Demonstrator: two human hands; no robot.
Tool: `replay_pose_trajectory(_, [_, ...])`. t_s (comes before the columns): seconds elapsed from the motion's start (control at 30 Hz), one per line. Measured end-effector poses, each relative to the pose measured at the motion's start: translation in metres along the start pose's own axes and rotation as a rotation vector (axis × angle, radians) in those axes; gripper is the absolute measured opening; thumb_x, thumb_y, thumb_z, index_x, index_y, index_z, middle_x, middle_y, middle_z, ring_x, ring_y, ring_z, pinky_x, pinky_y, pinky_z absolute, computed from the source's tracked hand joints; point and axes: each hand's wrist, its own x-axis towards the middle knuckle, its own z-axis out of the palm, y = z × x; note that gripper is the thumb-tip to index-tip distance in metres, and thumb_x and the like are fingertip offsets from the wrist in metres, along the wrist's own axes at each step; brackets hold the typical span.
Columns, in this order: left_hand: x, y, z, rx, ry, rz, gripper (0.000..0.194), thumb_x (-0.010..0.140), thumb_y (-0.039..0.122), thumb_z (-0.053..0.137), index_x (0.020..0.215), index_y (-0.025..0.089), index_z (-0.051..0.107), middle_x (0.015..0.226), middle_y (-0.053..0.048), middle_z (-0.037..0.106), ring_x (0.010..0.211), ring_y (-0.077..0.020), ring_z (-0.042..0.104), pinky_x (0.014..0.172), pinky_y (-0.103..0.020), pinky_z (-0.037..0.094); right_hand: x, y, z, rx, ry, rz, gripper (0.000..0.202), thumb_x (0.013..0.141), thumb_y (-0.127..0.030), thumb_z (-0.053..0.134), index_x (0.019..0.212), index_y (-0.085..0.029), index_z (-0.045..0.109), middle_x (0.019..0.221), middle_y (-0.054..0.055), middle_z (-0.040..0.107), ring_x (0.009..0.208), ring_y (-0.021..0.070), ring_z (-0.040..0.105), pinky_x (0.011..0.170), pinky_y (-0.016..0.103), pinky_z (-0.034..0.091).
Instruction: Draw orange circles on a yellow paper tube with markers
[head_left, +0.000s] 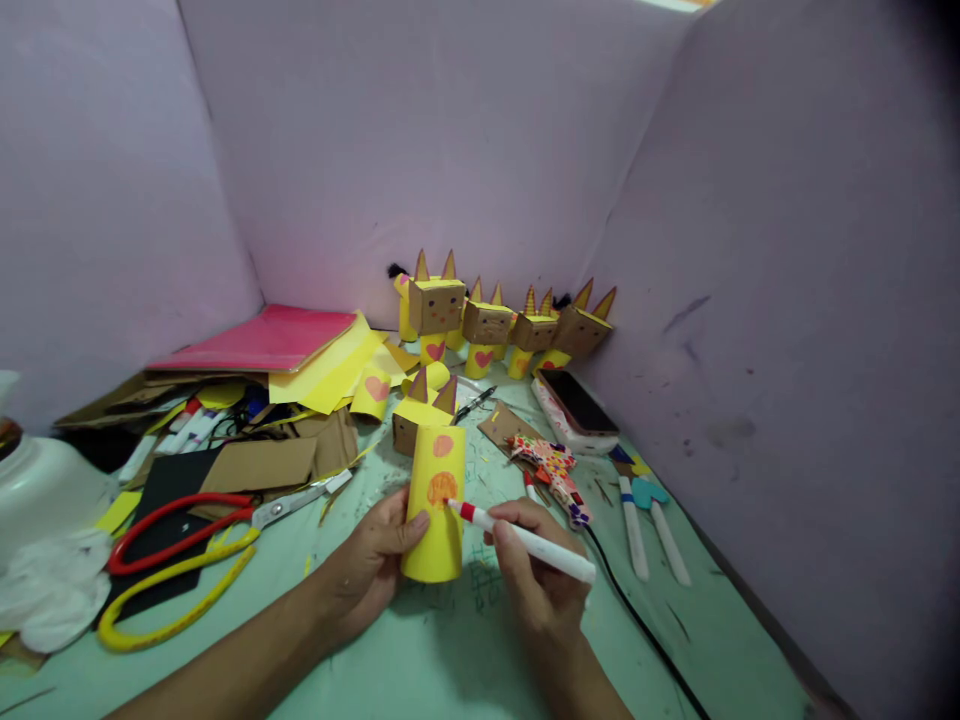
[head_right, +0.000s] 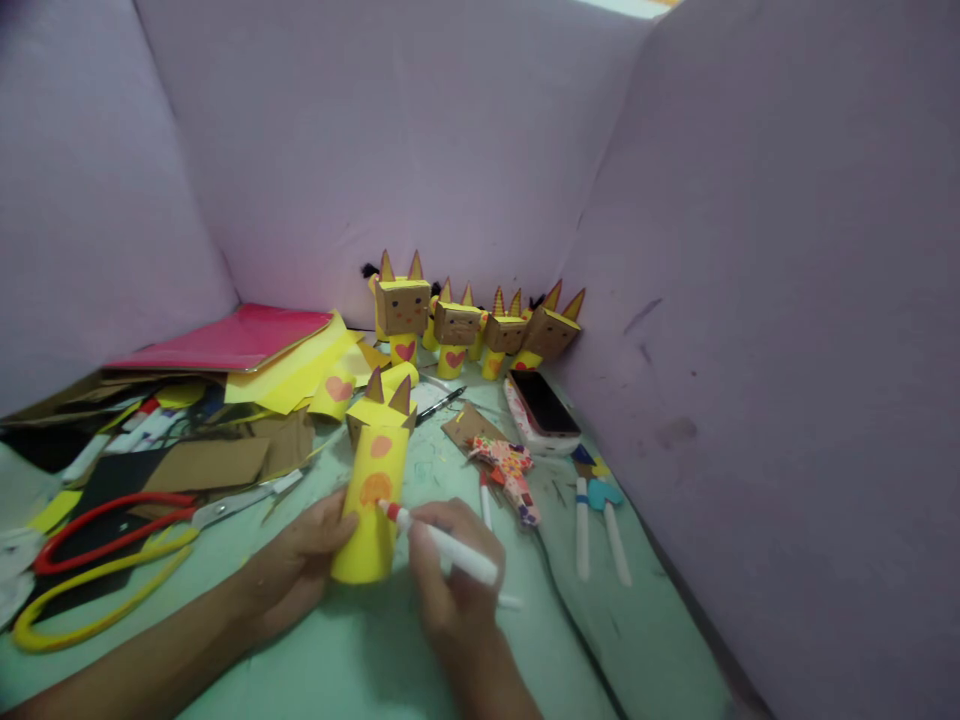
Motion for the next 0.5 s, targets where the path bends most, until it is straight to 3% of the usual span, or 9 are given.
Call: replay_pose_trajectory(0.5, [0.0004,0.0008,0.0005,-0.007,0.006,-0.013,0.039,0.060,0.024,0.080,0.095,0.012,0.065,0.086,-0.009,0.070,0.076,-0.0180,0.062,0.069,-0.026,0.047,-0.0003,0.0031,0.0001,0.005,0.071,0.029,0.016,0.082,-0.026,0.055,0.071,-0.019,0.063,0.058,0.000,0.059,0.052,0.0136,0.055,0.048,0.024,0.040])
